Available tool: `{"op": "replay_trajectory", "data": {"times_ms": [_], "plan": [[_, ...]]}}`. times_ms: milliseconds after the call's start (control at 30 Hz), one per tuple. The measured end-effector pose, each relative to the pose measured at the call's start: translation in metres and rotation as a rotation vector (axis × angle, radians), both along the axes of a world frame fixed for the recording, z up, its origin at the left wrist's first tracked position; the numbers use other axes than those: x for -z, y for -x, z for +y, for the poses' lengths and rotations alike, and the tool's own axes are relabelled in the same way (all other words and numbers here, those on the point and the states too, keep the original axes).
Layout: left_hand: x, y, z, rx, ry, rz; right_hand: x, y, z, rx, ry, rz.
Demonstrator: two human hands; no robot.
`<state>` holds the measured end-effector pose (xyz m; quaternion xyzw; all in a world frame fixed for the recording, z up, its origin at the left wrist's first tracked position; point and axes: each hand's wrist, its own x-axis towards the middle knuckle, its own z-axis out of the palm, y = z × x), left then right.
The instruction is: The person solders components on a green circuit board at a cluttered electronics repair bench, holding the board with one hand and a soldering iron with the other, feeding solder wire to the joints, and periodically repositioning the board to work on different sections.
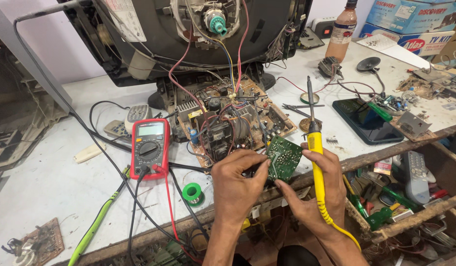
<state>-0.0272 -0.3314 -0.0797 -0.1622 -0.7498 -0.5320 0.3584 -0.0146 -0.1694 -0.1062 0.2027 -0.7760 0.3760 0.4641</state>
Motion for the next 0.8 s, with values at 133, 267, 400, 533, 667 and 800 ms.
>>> {"op": "replay_trajectory", "data": {"times_ms": [133,267,400,533,667,800], "plan": [[-0.0027,0.0006,0.0008,0.044,0.009,-0.030,-0.0006,-0.0012,0.0029,0.012,0.007,-0.014],[-0.0058,0.0046,-0.0001,0.100,0.015,-0.071,-0.0009,-0.0002,0.0067,0.000,0.022,-0.013],[-0.0056,0.0063,0.0008,0.102,0.016,-0.079,-0.0006,0.0020,0.0076,0.002,0.026,-0.008],[-0.0036,0.0068,0.0028,0.090,-0.139,-0.214,-0.0003,0.0031,0.0077,0.005,0.030,-0.018],[-0.0022,0.0083,0.0041,0.108,-0.161,-0.160,-0.0005,0.0038,0.0085,0.003,0.043,-0.034],[-0.0025,0.0078,0.0027,0.074,-0.074,-0.125,-0.0003,0.0042,0.0076,0.008,0.044,-0.037]]}}
